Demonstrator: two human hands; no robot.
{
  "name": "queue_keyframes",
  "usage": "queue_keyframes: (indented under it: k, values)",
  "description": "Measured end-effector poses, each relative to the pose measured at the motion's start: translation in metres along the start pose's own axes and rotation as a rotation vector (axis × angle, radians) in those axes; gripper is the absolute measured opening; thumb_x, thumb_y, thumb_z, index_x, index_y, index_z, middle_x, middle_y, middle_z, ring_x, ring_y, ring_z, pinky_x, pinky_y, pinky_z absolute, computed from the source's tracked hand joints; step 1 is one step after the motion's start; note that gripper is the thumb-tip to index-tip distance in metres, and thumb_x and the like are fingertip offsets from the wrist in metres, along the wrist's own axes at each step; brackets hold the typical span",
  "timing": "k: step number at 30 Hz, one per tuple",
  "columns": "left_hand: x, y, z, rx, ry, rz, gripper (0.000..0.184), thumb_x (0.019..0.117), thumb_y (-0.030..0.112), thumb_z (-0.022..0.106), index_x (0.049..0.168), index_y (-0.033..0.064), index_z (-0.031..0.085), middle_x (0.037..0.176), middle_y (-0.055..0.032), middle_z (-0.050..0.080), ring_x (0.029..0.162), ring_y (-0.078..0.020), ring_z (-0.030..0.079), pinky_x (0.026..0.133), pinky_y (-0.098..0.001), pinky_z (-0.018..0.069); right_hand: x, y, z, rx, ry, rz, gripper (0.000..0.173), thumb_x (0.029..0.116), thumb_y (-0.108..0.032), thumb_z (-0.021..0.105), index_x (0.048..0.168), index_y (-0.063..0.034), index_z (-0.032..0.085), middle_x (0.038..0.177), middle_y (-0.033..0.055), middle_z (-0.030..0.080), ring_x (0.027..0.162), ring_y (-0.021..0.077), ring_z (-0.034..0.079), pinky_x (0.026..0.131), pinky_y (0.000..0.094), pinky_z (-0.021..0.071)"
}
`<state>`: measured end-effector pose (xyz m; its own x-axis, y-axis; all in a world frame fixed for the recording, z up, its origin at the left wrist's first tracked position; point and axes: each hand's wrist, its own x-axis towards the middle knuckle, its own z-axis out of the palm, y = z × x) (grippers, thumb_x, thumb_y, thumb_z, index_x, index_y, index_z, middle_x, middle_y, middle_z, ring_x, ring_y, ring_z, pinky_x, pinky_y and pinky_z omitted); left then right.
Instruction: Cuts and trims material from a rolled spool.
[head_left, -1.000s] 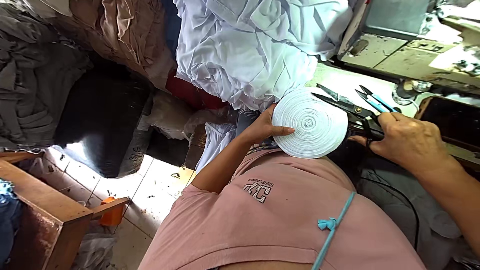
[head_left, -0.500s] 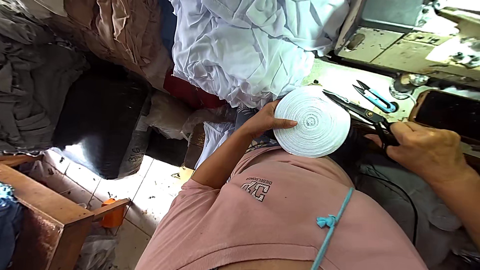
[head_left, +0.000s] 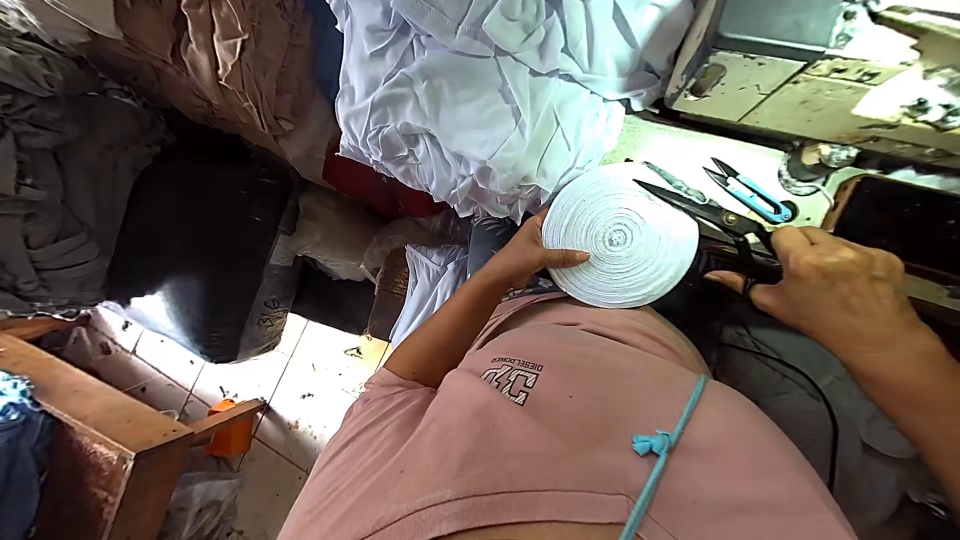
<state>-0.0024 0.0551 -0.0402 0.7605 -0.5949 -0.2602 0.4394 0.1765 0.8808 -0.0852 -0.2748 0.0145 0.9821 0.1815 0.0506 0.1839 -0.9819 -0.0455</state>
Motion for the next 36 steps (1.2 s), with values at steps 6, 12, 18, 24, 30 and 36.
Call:
queue_keyframes:
  k: [6,12,18,24,30,36]
  values:
    - [0.008,0.011,-0.01,0.023,-0.077,-0.045,0.055,0.0798,-0.012,0.073,0.129,0.0025,0.051,0.11,-0.0061,0.073,0.098,-0.0152,0.073,0.09,-0.0344,0.0616,0.014,-0.005,0.002,-0.036,-0.033,-0.01,0.05,0.0829,-0.032,0.08,0.081,0.0084,0.05,0.072,0.026,0.055,0.061,0.0464,0.063,0.046,0.0534,0.0431]
    - [0.01,0.02,-0.014,0.053,-0.126,-0.073,0.048,0.0814,-0.011,0.072,0.124,0.004,0.055,0.106,-0.0035,0.075,0.095,-0.0127,0.074,0.086,-0.0318,0.0622,0.005,0.007,0.005,-0.018,0.037,-0.099,0.03,0.0863,-0.012,0.066,0.073,0.0068,0.046,0.065,0.0256,0.052,0.054,0.0469,0.059,0.042,0.0528,0.0377]
    - [0.007,0.018,-0.008,0.036,-0.055,-0.114,0.053,0.0801,-0.011,0.073,0.126,0.0028,0.052,0.106,-0.0055,0.074,0.093,-0.0144,0.074,0.084,-0.0328,0.0628,-0.01,0.013,0.01,0.051,0.046,-0.046,0.044,0.0978,-0.027,0.058,0.073,0.008,0.047,0.063,0.0259,0.051,0.052,0.0478,0.057,0.042,0.0548,0.0373]
    - [-0.005,0.001,0.026,-0.06,0.167,-0.046,0.06,0.0818,-0.015,0.069,0.135,0.0028,0.047,0.109,-0.0092,0.071,0.093,-0.0171,0.073,0.084,-0.0347,0.0626,-0.047,0.014,-0.001,0.132,0.104,0.141,0.076,0.0937,-0.064,0.056,0.078,0.0102,0.052,0.069,0.0299,0.056,0.057,0.0486,0.057,0.047,0.0596,0.0384]
    - [-0.013,-0.009,0.047,-0.139,0.159,-0.065,0.05,0.0945,-0.007,0.062,0.138,0.0091,0.045,0.113,-0.006,0.07,0.095,-0.0154,0.072,0.085,-0.0345,0.0616,-0.063,0.011,0.009,-0.037,0.18,0.106,0.072,0.0962,-0.058,0.054,0.08,0.0115,0.053,0.075,0.0319,0.058,0.064,0.0518,0.062,0.049,0.0586,0.0415]
    - [-0.014,-0.008,0.048,-0.177,0.157,-0.094,0.046,0.0978,-0.004,0.059,0.139,0.0112,0.046,0.112,-0.0067,0.071,0.093,-0.0171,0.073,0.083,-0.0353,0.0624,-0.035,0.012,0.008,-0.033,0.131,0.038,0.056,0.0967,-0.042,0.059,0.078,0.0106,0.049,0.072,0.0305,0.056,0.062,0.0518,0.061,0.047,0.0572,0.0411]
